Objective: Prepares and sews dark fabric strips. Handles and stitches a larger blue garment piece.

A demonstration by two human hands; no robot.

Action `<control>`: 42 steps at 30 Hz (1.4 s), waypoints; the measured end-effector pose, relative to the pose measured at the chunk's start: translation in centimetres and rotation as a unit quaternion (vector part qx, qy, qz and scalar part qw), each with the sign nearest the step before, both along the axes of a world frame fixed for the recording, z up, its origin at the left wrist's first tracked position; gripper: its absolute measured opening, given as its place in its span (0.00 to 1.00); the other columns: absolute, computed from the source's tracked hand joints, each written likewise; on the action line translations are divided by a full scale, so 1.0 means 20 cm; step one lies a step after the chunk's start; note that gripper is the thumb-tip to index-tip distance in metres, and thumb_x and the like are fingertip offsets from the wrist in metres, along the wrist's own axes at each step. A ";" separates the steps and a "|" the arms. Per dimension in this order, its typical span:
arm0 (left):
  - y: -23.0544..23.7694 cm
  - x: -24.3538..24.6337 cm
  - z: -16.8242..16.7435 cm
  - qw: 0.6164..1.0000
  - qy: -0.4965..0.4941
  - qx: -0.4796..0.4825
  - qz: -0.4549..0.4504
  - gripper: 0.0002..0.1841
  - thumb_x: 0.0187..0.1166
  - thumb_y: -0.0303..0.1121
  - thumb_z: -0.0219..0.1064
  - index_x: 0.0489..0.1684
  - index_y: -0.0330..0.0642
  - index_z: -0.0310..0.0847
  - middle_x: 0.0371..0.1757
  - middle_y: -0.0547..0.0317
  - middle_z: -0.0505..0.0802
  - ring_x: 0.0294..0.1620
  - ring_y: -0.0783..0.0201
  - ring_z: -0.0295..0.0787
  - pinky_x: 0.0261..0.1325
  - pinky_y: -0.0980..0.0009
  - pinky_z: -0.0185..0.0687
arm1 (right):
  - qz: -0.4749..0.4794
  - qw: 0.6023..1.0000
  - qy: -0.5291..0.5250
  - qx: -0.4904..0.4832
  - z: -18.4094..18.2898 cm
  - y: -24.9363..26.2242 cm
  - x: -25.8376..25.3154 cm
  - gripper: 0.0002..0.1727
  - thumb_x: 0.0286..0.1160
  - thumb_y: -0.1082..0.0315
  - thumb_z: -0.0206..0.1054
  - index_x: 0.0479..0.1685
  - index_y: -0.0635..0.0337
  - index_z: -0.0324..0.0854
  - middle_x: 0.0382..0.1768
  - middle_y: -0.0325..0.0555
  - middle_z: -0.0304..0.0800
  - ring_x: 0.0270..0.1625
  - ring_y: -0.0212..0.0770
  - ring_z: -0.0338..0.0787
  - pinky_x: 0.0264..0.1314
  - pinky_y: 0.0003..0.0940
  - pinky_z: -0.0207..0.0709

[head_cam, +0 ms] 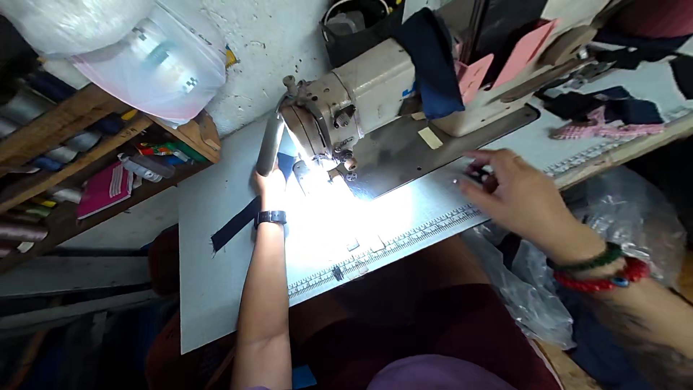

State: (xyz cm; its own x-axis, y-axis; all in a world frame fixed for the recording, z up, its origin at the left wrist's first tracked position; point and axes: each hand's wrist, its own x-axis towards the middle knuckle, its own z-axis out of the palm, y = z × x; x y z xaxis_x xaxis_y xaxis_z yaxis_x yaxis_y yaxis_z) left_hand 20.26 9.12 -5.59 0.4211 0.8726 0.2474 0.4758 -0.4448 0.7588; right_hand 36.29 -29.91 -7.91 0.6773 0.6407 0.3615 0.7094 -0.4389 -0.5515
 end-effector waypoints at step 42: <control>-0.41 -0.39 -0.11 0.897 -0.104 0.337 -0.267 0.06 0.77 0.30 0.67 0.30 0.46 0.87 0.31 0.60 0.86 0.42 0.66 0.79 0.66 0.58 0.60 | 0.306 0.909 -0.180 0.216 -0.12 0.56 -0.46 0.10 0.82 0.69 0.64 0.49 0.53 0.92 0.31 0.46 0.89 0.31 0.41 0.84 0.32 0.33 0.74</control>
State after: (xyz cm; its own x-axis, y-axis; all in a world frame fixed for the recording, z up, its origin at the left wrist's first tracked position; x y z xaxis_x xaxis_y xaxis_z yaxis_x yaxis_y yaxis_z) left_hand 12.52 0.89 -7.71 0.6180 0.1829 0.7646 -0.0615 -0.9583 0.2790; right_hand 27.18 -18.78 -10.34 0.0294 0.6029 0.7973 0.9165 0.3021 -0.2623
